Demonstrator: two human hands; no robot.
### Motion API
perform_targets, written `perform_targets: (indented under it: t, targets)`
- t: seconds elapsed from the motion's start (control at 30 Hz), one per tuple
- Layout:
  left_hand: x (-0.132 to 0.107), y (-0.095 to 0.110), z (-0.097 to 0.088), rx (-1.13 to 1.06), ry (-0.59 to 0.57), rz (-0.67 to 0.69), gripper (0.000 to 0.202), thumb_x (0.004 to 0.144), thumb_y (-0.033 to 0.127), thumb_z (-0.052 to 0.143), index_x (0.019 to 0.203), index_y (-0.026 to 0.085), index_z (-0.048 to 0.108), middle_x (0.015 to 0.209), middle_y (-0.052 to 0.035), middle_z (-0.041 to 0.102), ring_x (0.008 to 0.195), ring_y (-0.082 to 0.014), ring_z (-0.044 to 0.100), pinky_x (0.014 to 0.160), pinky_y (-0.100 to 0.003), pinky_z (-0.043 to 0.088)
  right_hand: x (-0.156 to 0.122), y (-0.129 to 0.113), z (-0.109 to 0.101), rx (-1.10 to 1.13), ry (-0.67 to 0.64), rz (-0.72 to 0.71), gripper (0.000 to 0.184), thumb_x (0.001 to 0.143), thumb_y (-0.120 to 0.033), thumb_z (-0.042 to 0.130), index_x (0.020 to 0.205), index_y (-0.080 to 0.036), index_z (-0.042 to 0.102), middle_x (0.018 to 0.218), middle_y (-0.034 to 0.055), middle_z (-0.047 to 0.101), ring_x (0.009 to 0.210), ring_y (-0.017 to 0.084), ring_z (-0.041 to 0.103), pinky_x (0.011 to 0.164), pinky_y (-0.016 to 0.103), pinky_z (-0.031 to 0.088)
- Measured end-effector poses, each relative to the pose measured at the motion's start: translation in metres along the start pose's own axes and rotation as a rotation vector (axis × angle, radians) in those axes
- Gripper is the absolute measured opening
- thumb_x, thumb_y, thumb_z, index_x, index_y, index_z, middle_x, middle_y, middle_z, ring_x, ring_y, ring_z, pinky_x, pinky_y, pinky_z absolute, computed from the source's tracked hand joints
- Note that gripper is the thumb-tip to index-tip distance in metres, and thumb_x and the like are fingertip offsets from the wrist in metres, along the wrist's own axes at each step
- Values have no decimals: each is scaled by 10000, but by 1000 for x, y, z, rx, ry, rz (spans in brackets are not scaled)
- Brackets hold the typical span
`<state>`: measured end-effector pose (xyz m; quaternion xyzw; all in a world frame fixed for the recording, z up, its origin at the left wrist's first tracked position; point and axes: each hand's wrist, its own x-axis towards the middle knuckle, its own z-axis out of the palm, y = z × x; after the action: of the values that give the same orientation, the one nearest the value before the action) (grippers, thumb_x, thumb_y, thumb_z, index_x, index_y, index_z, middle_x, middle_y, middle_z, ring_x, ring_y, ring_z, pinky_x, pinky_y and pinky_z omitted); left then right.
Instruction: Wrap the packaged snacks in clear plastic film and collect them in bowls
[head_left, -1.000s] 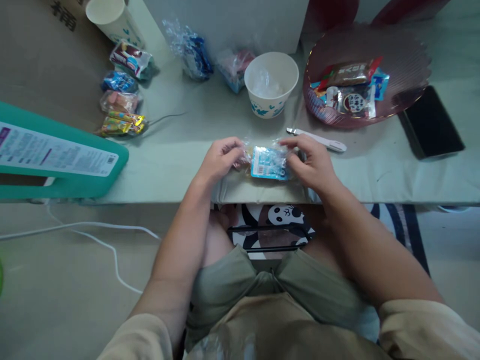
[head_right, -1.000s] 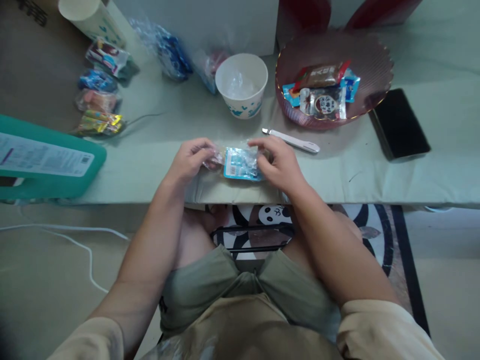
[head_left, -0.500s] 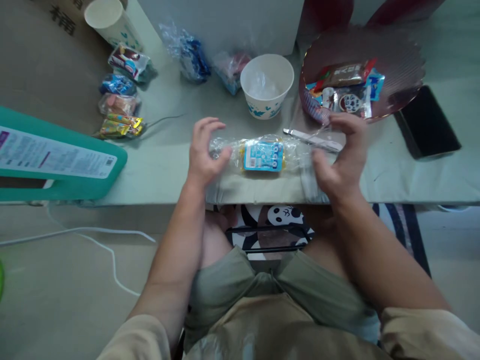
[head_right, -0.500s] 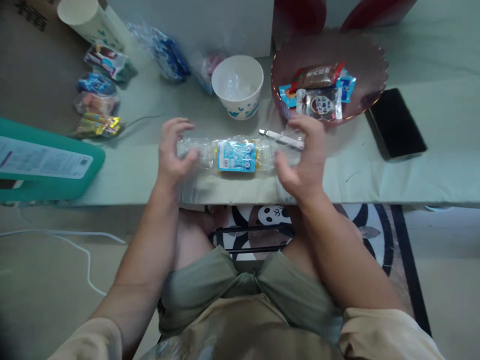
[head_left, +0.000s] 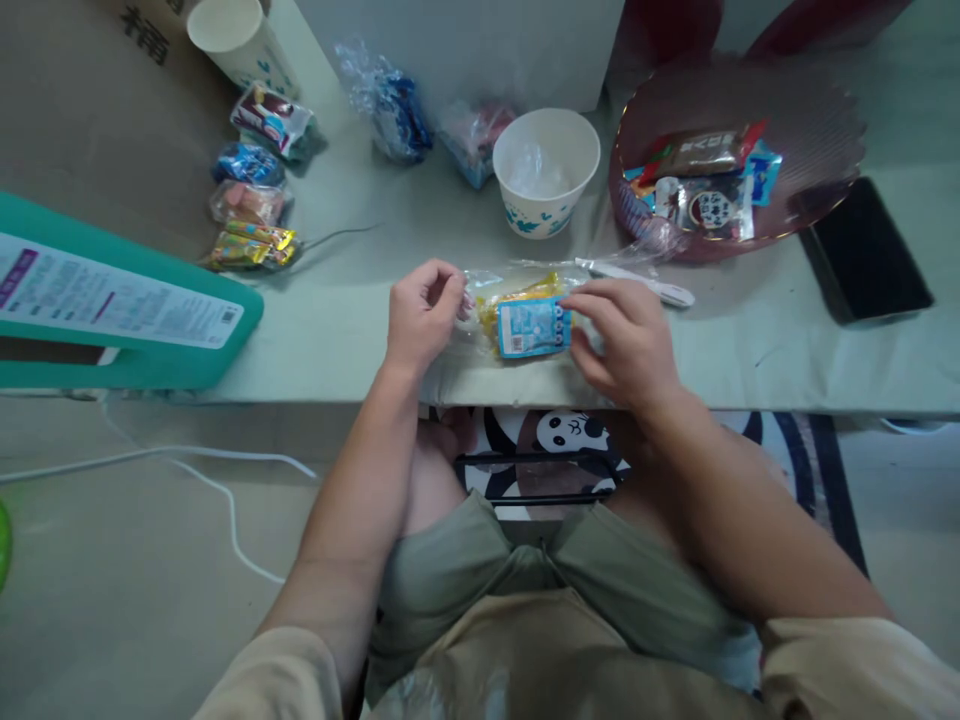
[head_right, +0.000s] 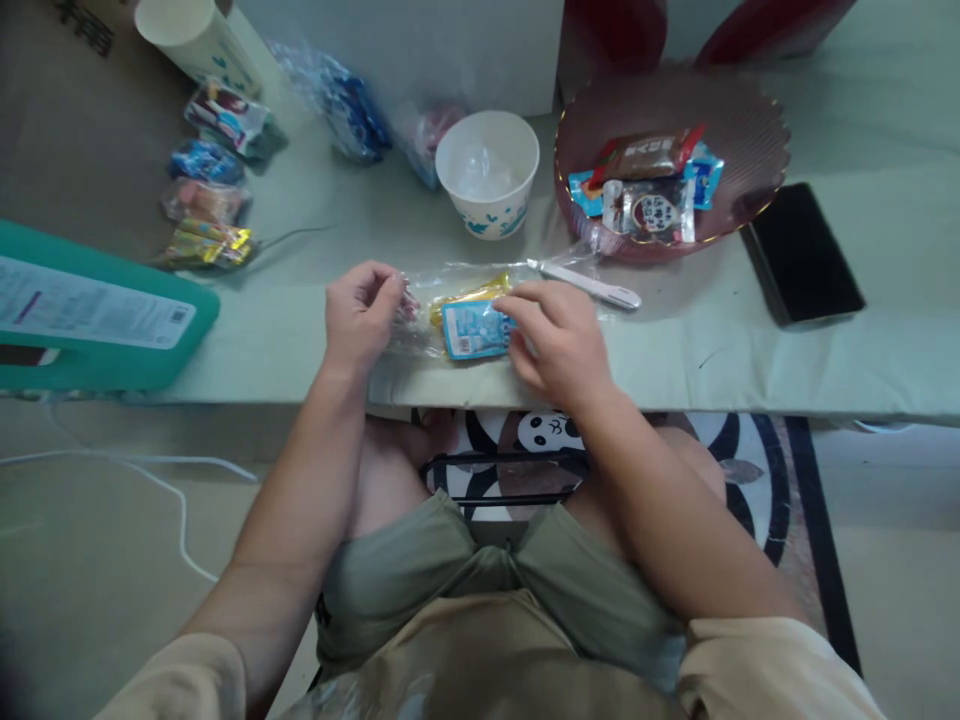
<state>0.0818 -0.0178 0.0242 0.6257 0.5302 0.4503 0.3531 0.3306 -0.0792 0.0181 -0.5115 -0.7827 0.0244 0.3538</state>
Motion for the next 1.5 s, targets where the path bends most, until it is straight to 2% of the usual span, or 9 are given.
perform_targets:
  t: [0.17, 0.33, 0.53, 0.73, 0.87, 1.0, 1.17, 1.33, 1.5]
  targets:
    - [13, 0, 0, -107, -4, -103, 197, 876, 144, 638, 687, 198, 629, 568, 38, 624, 484, -78, 561, 513, -188, 453, 6, -2, 11, -58, -143, 71, 514, 859, -264, 651, 1372, -248, 616, 1105, 80, 725, 1167, 316, 630, 1186, 591, 327]
    - [27, -8, -3, -44, 116, -140, 274, 870, 42, 600, 641, 191, 595, 553, 46, 591, 507, -71, 549, 539, -182, 438, 4, 4, 6, -16, -73, 44, 263, 938, -249, 598, 1162, -278, 731, 1102, 69, 714, 954, 234, 662, 869, 407, 518]
    - [31, -16, -4, 60, 142, -199, 262, 911, 131, 625, 662, 200, 586, 496, 61, 490, 458, -75, 438, 482, -205, 340, 3, 2, -3, 44, -101, 150, 171, 913, -271, 620, 1029, -234, 741, 808, 34, 695, 713, 187, 631, 648, 321, 442]
    - [35, -8, -13, -116, 113, -433, 271, 847, 55, 567, 616, 194, 542, 511, 49, 442, 426, -70, 375, 407, -199, 258, 2, -4, -21, 354, -445, -196, 152, 895, -263, 568, 792, -218, 670, 1086, 77, 772, 1024, 252, 672, 890, 395, 442]
    - [37, -14, -17, -162, 141, -399, 248, 899, 210, 653, 666, 204, 566, 557, 37, 502, 470, -73, 428, 428, -190, 300, -1, -8, -24, 397, -761, -133, 359, 1046, -365, 408, 1084, -216, 732, 858, 41, 778, 787, 201, 667, 798, 358, 417]
    - [26, -17, -22, 95, 61, -329, 367, 866, 477, 749, 654, 212, 608, 573, 9, 583, 501, -103, 471, 477, -232, 355, -2, -10, -15, 242, -550, 60, 367, 1038, -327, 416, 1257, -236, 695, 776, 20, 765, 684, 206, 654, 700, 338, 448]
    - [1, -6, -29, 296, -305, -279, 347, 806, 442, 772, 597, 198, 640, 524, 16, 556, 501, -124, 476, 469, -252, 341, 6, -8, 5, 132, -345, -26, 456, 896, -277, 626, 1348, -222, 646, 1392, 132, 683, 1269, 321, 623, 1071, 486, 483]
    - [-12, 8, -21, -51, -387, -195, 308, 748, 402, 769, 585, 201, 601, 801, -40, 714, 785, -178, 701, 717, -302, 597, 14, -12, 21, 43, -458, -33, 776, 819, -260, 704, 1556, -259, 462, 1664, 119, 437, 1541, 390, 355, 1234, 614, 292]
    - [-7, 18, -12, -472, -337, -432, 313, 712, 400, 719, 620, 212, 487, 926, -91, 776, 902, -256, 773, 722, -400, 657, 21, -16, 26, 9, -368, 10, 782, 820, -336, 712, 1554, -225, 466, 1459, 152, 590, 1408, 391, 466, 1201, 598, 308]
